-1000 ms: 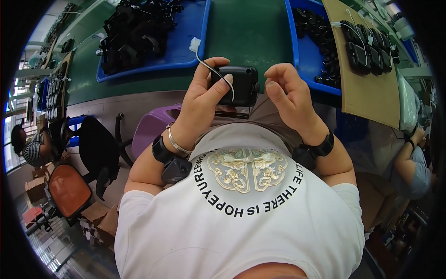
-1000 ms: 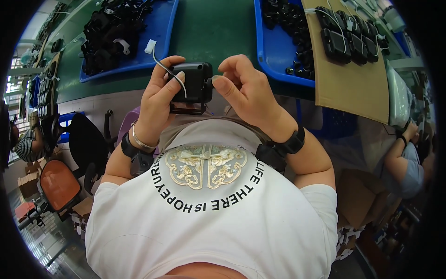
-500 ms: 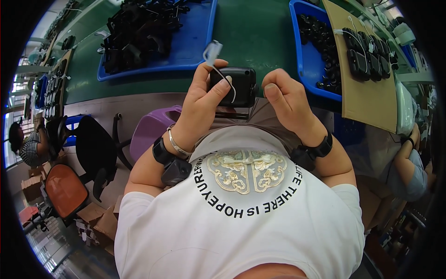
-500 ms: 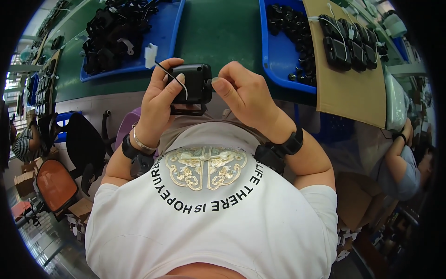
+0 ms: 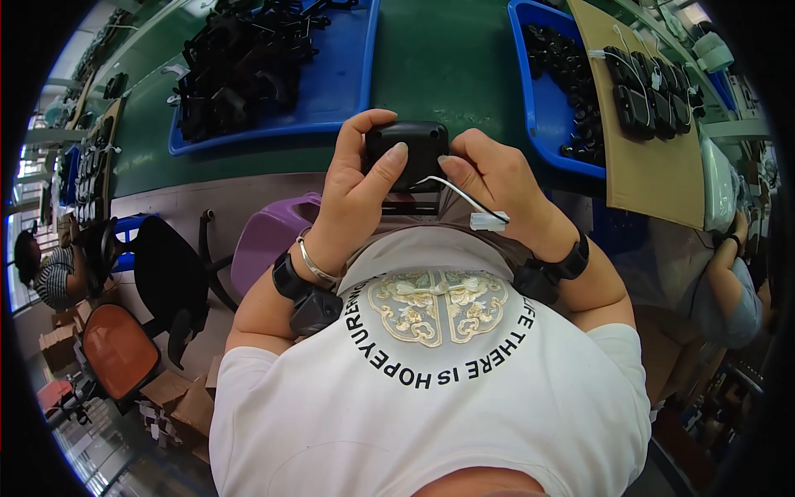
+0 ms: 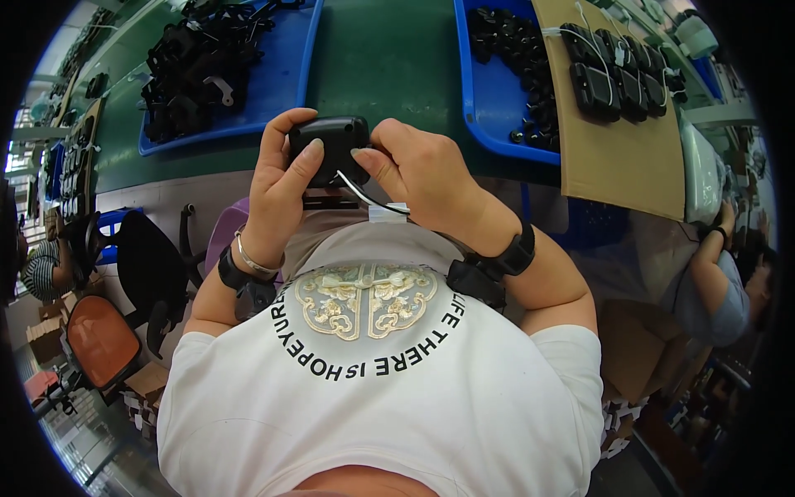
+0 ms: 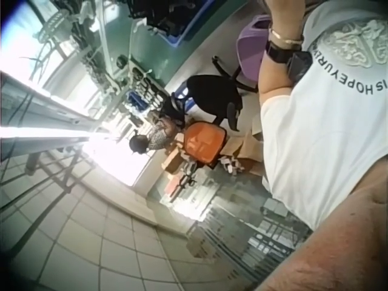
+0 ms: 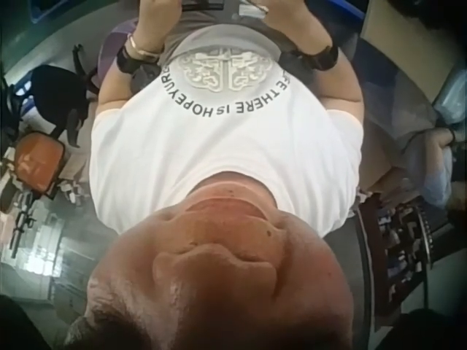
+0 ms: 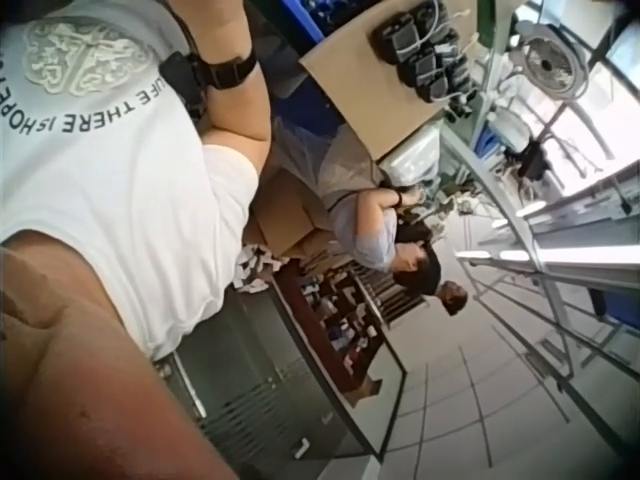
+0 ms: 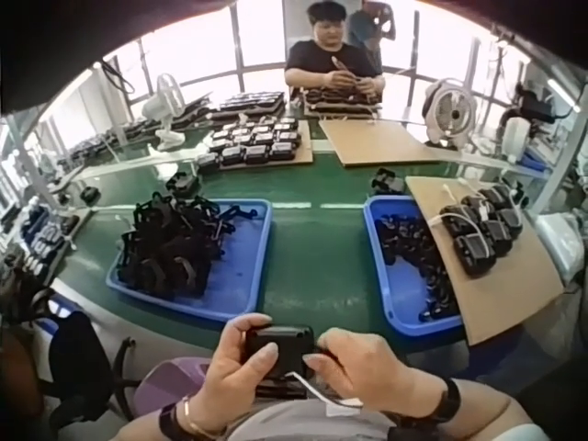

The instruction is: The person fits a black bracket onto a plastic housing, then picks up a knob from a tray and presses it into the side of the housing.

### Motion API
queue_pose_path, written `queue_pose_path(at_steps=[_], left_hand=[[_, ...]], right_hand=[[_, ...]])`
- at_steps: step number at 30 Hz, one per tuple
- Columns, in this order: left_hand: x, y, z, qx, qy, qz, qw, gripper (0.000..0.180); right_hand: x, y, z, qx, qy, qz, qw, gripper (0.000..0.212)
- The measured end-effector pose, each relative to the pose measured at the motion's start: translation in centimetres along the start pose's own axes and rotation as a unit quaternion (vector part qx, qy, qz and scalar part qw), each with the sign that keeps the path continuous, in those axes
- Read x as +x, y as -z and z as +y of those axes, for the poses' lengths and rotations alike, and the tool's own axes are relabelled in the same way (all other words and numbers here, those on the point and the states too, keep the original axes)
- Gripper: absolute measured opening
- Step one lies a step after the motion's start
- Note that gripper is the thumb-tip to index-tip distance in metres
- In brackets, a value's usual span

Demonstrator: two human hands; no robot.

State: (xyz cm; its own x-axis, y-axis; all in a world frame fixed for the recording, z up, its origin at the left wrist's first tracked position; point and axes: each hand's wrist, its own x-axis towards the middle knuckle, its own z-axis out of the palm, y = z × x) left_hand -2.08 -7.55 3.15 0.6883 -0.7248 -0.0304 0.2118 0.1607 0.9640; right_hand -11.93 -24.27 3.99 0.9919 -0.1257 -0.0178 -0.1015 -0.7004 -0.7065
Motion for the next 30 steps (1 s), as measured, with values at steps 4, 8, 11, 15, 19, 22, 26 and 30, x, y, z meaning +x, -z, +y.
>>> queue_pose_path(at_steps=[4,8,11,15,19,22,26,30], left_hand=[[-0.1,0.3,0.2,-0.065,0.038,0.015,0.997,0.035],[0.0,0.3,-0.7,-0.006,-0.017,0.011,1.000,0.035],[0.1,0.1,0.0,-0.051,0.021,0.011,0.998,0.036],[-0.1,0.3,0.0,-0.049,0.021,0.016,0.998,0.036],[0.0,0.3,-0.2,-0.011,-0.010,0.017,1.000,0.035],[0.1,0.4,-0.3,-0.013,-0.008,0.019,1.000,0.035],[0.0,0.5,-0.4,-0.049,0.023,0.021,0.998,0.034],[-0.1,0.5,-0.5,-0.058,0.032,0.028,0.997,0.034]], right_hand=[[0.1,-0.4,0.2,0.107,0.217,0.174,0.954,0.032],[0.4,0.5,0.5,0.057,-0.054,-0.056,0.995,0.032],[0.1,-1.3,0.9,0.137,0.153,0.145,0.968,0.030],[-0.2,0.4,0.4,0.223,0.019,0.052,0.973,0.029],[0.4,0.1,-0.6,0.009,0.007,0.017,1.000,0.028],[0.4,-1.1,-0.4,0.107,0.115,0.136,0.978,0.026],[0.6,-0.1,-0.3,0.143,0.043,0.079,0.986,0.027],[0.7,-0.9,-0.2,0.064,0.069,0.087,0.992,0.028]])
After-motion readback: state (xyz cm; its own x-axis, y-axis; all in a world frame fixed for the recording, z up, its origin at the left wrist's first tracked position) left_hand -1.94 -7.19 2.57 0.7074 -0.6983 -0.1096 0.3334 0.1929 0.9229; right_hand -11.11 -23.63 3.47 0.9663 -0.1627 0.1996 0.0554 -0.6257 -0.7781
